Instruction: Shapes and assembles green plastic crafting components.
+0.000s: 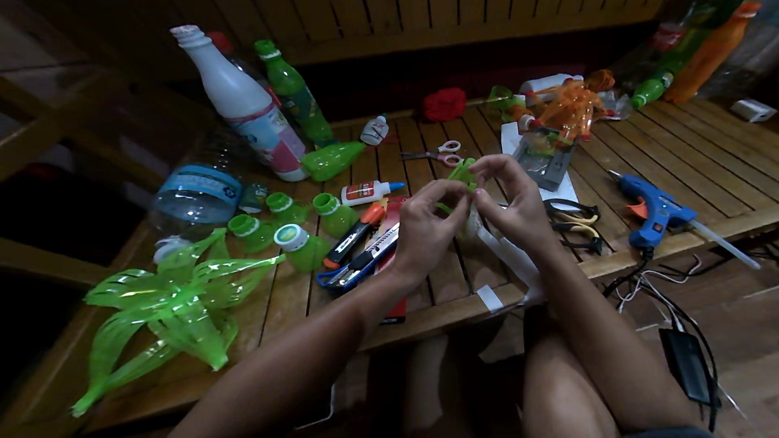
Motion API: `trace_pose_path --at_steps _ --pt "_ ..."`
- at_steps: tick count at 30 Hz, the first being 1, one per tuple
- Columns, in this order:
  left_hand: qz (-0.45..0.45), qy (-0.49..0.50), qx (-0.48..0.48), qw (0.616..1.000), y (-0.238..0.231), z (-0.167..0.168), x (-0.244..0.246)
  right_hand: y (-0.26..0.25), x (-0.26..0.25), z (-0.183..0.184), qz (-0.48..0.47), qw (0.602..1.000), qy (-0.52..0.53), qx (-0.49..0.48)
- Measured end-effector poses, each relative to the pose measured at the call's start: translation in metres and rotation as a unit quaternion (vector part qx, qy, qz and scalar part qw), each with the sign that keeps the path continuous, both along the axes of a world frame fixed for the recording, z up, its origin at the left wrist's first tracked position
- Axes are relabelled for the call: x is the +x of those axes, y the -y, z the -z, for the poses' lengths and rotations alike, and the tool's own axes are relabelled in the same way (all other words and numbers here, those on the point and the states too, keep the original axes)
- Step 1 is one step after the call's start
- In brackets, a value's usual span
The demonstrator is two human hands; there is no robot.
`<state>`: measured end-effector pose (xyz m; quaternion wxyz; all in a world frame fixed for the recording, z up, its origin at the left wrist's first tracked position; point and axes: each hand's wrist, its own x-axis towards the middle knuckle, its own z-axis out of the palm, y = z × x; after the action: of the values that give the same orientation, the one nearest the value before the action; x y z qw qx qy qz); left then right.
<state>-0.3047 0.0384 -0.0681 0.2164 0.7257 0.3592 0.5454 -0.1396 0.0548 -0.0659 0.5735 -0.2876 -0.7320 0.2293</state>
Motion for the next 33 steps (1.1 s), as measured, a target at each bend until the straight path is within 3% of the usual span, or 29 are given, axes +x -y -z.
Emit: trace_pose_path --at_steps 33 --pt "-0.006 -0.013 0.035 0.999 -0.0012 0.0062 0.0012 -0.0028 -0.001 -0.0006 -0.044 0.997 -0.042 0.045"
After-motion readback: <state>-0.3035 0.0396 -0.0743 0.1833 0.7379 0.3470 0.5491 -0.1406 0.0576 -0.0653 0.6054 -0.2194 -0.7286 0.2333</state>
